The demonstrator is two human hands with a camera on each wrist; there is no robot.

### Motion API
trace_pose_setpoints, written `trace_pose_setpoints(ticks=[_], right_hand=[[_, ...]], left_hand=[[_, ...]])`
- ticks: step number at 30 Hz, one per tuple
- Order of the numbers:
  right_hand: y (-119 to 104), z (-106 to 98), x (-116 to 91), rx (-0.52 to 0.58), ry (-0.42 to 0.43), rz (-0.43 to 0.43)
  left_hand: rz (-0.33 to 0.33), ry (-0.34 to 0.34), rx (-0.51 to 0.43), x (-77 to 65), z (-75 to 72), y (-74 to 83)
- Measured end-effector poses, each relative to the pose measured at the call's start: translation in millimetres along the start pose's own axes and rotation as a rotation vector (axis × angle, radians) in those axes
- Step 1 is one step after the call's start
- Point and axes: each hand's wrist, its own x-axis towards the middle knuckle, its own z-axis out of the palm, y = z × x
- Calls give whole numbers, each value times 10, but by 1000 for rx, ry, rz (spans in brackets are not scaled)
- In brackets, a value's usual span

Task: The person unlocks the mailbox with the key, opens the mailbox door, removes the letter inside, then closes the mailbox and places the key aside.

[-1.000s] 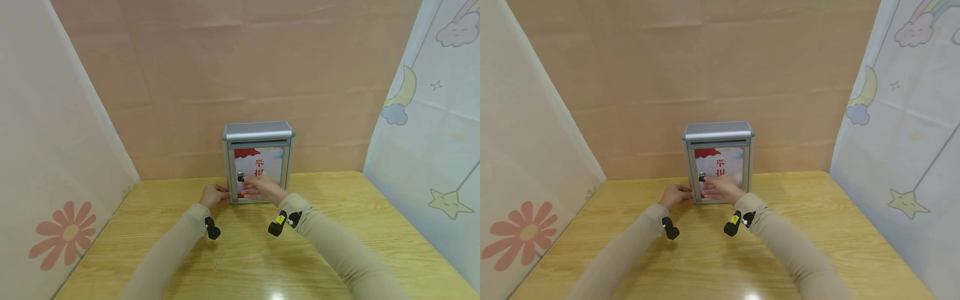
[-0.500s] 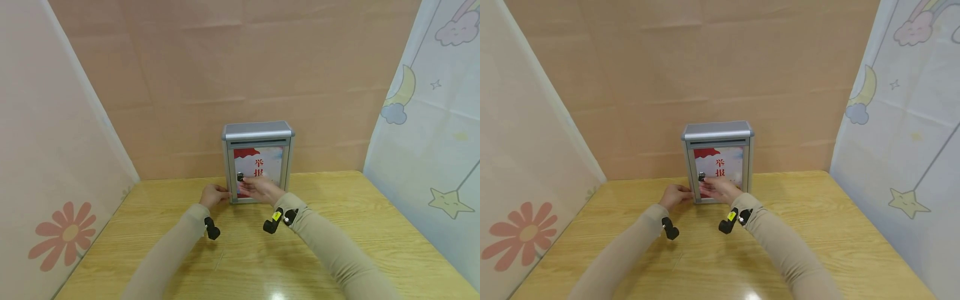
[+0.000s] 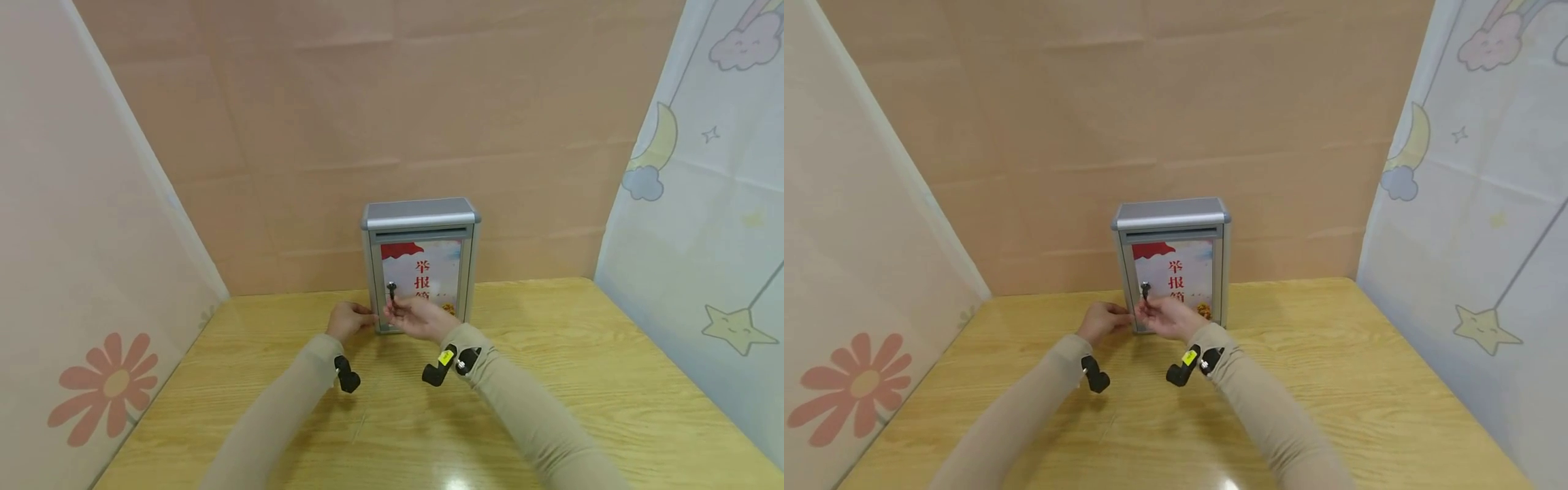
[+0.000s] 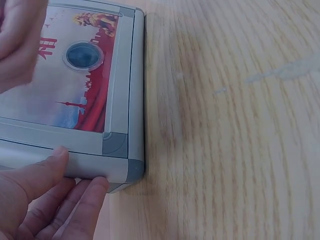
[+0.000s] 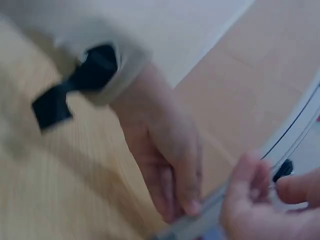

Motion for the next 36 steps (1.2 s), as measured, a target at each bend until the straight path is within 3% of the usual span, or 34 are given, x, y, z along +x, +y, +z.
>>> trace_pose_setpoints(ticks=[6, 9, 14, 22, 36], right_hand=[[-158, 29, -137, -811, 116, -168], [-215, 70, -188, -1016, 129, -215], [-244, 97, -171, -1027, 108, -211], [-243, 93, -102, -976, 118, -193], [-243, 73, -162, -814, 47, -140]], left_hand=[[-3, -8, -25, -37, -8, 50], [6, 0, -15, -46, -3, 63], [29, 9, 6, -43, 4, 58], [64, -32, -27, -31, -33, 33], [29, -10, -40, 2, 11, 17]])
